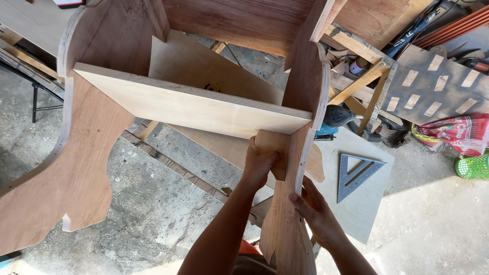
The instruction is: The person sands small wooden pieces using a hand-held power sander and then fits them into a larger wooden structure by hand.
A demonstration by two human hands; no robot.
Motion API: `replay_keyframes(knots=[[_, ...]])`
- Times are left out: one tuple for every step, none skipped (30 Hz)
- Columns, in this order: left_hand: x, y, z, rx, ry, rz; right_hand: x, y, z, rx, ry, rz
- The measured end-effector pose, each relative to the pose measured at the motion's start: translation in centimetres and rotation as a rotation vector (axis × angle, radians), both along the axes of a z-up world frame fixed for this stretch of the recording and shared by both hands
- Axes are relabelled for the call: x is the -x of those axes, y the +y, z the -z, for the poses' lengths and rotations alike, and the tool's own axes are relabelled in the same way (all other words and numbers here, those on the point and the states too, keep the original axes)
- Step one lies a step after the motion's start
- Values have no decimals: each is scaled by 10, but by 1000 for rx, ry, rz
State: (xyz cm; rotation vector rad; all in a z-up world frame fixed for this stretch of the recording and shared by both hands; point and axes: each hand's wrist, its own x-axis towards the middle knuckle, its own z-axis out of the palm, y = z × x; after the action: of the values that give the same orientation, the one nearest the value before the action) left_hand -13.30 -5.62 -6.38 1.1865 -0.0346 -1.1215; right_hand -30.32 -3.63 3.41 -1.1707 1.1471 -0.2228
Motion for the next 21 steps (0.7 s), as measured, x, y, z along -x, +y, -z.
replay_keyframes(knots=[[-1, 0, -1, -4, 5, -3, -1, 0, -1, 2, -34, 3], [-1, 0, -5, -5, 7, -7, -3, 1, -3, 1, -32, 0], [0, 1, -9, -22, -1, -6, -3, 2, -5, -28, -39, 23], [1, 1, -13, -39, -9, -5, -4, 3, -8, -57, -47, 47], [1, 1, -14, -39, -7, -6, -5, 4, -7, -57, -45, 46], [1, 2, -14, -42, -14, -7, -5, 5, -6, -58, -46, 67], [1, 2, -15, -45, -23, -10, -6, 7, -5, -61, -49, 87], [2, 2, -16, -46, -23, -11, -6, 7, -6, -62, -49, 87], [2, 1, -16, -47, -12, -12, -7, 7, -8, -62, -63, 86], [2, 1, -17, -49, -1, -13, -8, 7, -9, -62, -77, 86], [3, 0, -16, -51, -1, -11, -7, 8, -9, -63, -77, 88], [5, 0, -14, -48, 6, -33, -7, 9, -8, -70, -89, 100], [6, -2, -13, -43, 13, -55, -7, 9, -9, -76, -101, 113], [6, -2, -13, -43, 12, -52, -7, 9, -9, -76, -102, 116], [6, -3, -13, -40, 14, -62, -7, 9, -9, -58, -92, 101], [6, -3, -13, -37, 16, -73, -7, 10, -9, -40, -81, 85], [7, -4, -11, -37, 15, -66, -6, 10, -10, -40, -82, 92], [8, -5, -9, -41, 12, -86, -6, 11, -10, -49, -92, 95], [8, -7, -7, -40, 6, -106, -6, 9, -10, -53, -104, 97], [6, -7, -14, -37, 4, -100, -7, 9, -8, -50, -107, 104], [6, -5, -21, -51, 44, -109, -6, 9, -7, -52, -94, 95]])
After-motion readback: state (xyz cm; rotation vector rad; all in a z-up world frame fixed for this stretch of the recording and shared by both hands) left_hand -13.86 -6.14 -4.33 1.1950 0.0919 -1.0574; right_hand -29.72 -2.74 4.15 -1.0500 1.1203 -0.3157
